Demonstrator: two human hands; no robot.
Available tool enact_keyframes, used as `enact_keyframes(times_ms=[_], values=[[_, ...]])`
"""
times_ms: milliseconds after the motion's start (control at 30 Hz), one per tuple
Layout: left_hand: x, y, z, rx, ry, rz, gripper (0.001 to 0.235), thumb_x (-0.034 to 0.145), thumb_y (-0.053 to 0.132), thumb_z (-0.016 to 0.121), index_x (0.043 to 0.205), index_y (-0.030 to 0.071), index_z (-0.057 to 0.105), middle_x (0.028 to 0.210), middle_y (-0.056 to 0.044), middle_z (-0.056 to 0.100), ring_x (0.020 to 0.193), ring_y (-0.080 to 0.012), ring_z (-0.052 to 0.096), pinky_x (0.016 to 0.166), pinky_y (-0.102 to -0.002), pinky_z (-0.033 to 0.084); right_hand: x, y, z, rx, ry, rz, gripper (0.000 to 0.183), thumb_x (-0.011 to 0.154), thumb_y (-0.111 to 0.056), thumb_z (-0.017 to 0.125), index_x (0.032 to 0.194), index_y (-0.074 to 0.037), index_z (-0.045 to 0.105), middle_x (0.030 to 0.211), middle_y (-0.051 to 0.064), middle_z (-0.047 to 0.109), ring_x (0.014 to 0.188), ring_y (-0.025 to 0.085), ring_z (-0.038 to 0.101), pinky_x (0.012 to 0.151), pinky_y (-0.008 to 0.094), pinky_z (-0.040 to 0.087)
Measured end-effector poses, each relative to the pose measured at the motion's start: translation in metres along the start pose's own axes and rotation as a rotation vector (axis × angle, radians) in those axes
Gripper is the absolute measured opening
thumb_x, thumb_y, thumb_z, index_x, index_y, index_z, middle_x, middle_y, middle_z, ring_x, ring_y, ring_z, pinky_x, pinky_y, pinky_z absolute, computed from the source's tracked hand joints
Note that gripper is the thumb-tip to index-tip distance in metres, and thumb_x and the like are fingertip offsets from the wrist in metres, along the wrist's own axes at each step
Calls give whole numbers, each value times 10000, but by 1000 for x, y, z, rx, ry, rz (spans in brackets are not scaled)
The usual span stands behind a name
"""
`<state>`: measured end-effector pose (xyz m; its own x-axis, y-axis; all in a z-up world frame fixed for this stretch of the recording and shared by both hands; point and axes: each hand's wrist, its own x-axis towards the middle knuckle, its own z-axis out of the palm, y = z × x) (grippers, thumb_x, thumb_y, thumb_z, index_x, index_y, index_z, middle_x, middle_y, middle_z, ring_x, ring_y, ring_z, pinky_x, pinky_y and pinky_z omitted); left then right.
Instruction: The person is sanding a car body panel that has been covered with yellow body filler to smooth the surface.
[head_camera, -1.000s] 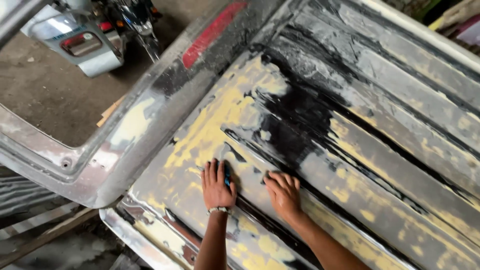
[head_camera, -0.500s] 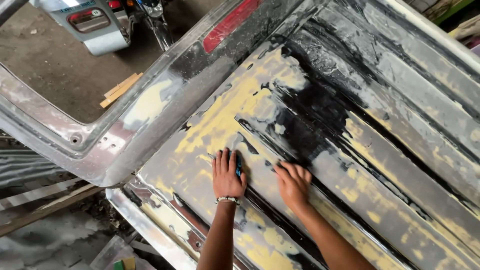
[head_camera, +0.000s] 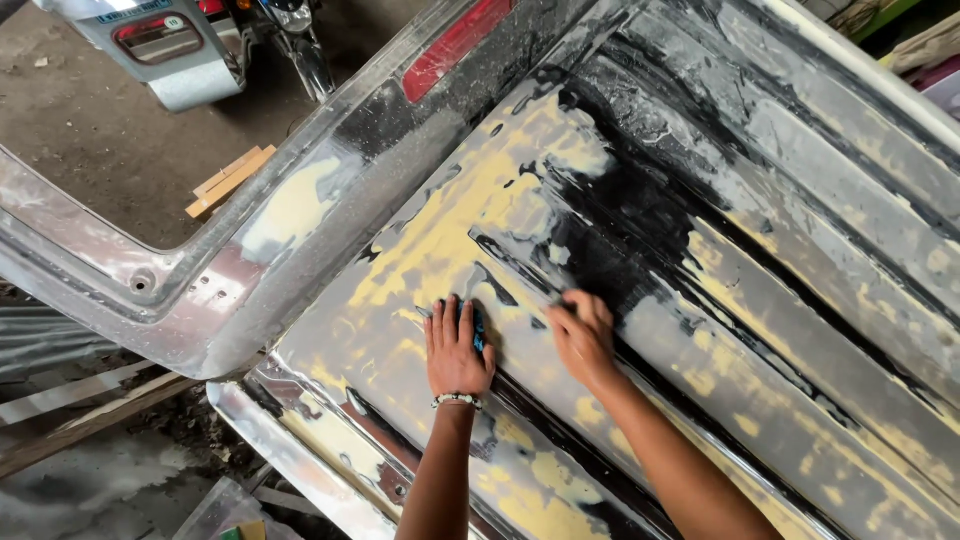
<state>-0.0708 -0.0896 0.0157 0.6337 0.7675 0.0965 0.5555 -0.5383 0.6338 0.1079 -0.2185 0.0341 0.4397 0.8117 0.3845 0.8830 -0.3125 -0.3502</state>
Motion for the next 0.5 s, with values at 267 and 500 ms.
enact_keyframes(times_ms=[267,500], values=[[2,5,-1,11,-18,-35,755,771,256,669,1482,93,470,1590,-164,382,1505,-375,270,1250,-516,156,55,-26,48,23,5,-10,138,850,-106,712,974,-166,701,1225,101,618,1142,378,540,931,532,409],[-8,-24,16,-126,34,-7,673,788,183,662,1438,95,515,1580,-150,433,1526,-369,330,1292,-515,199,2,-58,30,32,-68,36,115,928,-134,679,1036,-155,712,1201,104,619,1127,367,544,911,520,398]])
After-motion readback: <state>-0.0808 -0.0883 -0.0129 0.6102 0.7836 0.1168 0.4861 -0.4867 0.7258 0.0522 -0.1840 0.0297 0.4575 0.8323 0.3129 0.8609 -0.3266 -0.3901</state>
